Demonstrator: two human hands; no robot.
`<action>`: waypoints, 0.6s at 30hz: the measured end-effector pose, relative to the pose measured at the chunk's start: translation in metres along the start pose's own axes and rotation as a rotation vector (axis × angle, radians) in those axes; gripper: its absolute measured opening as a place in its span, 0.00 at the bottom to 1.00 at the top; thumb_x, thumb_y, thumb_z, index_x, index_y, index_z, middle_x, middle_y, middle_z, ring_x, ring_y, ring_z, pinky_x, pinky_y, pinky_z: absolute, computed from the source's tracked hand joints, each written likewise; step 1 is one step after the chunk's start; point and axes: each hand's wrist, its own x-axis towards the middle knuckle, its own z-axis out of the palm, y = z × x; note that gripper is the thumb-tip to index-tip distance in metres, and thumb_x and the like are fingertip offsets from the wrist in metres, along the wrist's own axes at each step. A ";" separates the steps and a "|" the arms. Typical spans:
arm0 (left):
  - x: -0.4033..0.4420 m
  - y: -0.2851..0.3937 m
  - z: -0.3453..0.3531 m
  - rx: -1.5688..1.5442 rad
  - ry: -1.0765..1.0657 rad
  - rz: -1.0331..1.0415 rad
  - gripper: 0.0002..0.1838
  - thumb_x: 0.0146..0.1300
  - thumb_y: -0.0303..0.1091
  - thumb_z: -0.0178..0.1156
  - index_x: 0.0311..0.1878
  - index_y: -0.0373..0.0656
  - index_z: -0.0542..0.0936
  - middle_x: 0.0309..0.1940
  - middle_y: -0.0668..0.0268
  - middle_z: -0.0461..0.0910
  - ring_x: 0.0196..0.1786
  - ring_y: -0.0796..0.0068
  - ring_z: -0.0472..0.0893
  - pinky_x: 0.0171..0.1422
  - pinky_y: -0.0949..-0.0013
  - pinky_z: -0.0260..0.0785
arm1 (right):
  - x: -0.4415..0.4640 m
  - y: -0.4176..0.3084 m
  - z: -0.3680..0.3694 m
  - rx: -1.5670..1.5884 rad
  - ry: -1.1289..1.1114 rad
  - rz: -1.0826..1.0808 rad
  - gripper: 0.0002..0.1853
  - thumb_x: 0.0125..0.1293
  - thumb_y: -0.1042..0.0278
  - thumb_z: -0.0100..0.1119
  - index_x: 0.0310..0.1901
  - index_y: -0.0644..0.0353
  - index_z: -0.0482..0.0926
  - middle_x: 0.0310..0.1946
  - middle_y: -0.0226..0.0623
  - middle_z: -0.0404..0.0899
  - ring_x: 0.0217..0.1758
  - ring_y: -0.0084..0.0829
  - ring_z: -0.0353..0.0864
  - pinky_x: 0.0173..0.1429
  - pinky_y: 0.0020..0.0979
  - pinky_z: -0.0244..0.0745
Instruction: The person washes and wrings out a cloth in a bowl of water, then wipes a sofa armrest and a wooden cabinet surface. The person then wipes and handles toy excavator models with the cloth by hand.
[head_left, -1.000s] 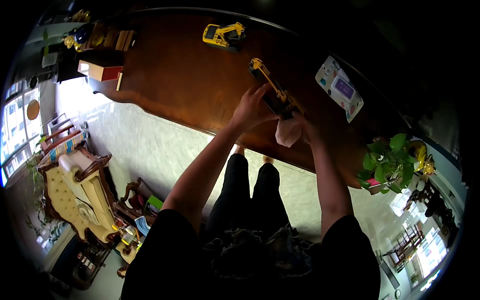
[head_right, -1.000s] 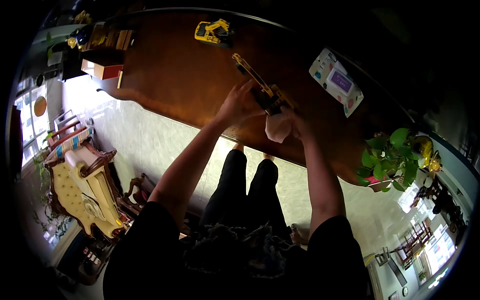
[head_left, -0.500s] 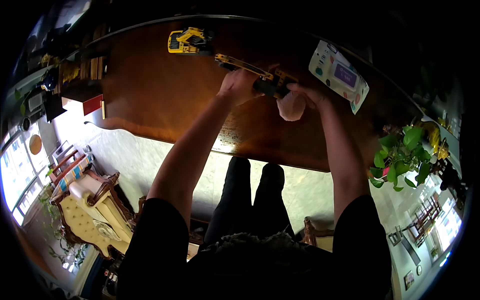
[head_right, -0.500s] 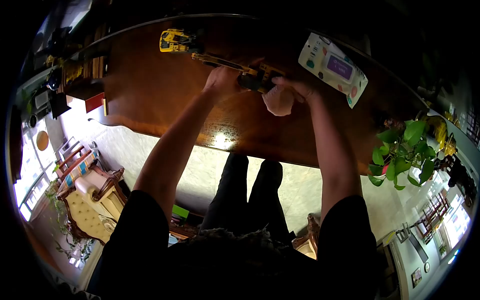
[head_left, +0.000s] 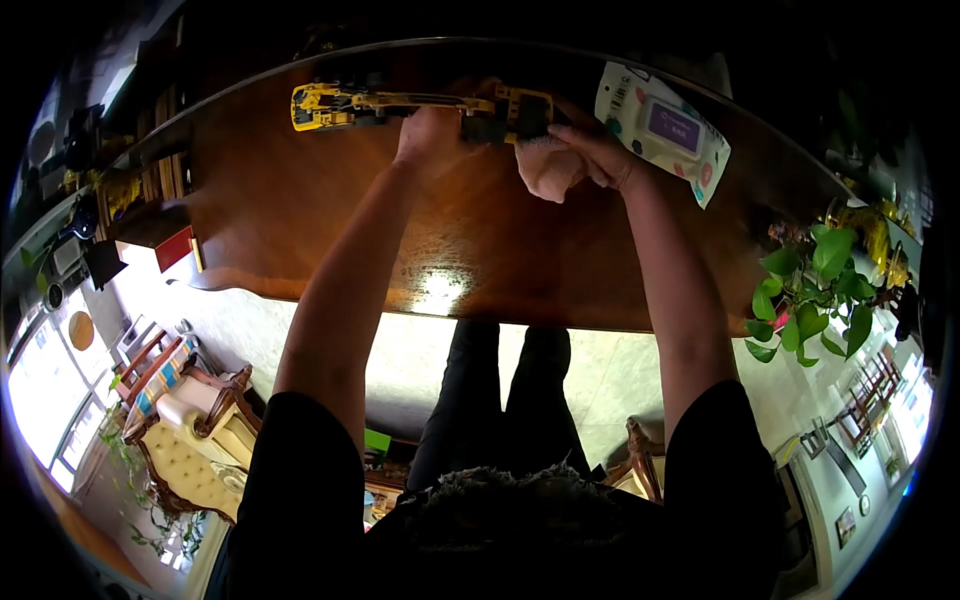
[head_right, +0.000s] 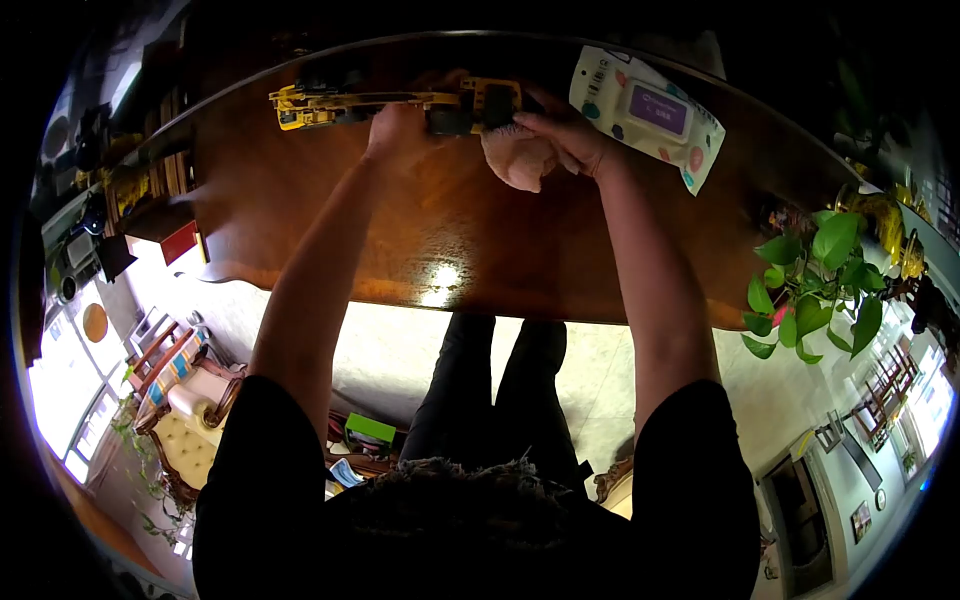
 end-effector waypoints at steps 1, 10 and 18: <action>0.004 -0.001 -0.003 -0.002 0.024 -0.001 0.43 0.53 0.45 0.76 0.73 0.69 0.68 0.67 0.71 0.74 0.65 0.59 0.77 0.65 0.56 0.76 | -0.003 0.002 0.001 0.002 0.003 -0.001 0.41 0.68 0.54 0.66 0.79 0.51 0.59 0.67 0.41 0.74 0.69 0.32 0.74 0.70 0.33 0.70; 0.025 -0.014 0.000 -0.008 0.031 -0.022 0.46 0.52 0.46 0.76 0.75 0.70 0.66 0.67 0.65 0.74 0.64 0.53 0.77 0.64 0.54 0.76 | -0.104 0.098 0.014 0.481 0.306 0.163 0.22 0.77 0.57 0.56 0.66 0.59 0.75 0.57 0.36 0.81 0.57 0.27 0.81 0.60 0.29 0.79; 0.036 -0.019 0.012 -0.115 -0.007 -0.035 0.44 0.51 0.41 0.77 0.74 0.65 0.69 0.65 0.63 0.76 0.64 0.52 0.78 0.65 0.55 0.75 | -0.158 0.102 0.061 0.525 0.382 0.082 0.22 0.79 0.54 0.50 0.63 0.61 0.78 0.56 0.35 0.82 0.57 0.28 0.82 0.62 0.31 0.77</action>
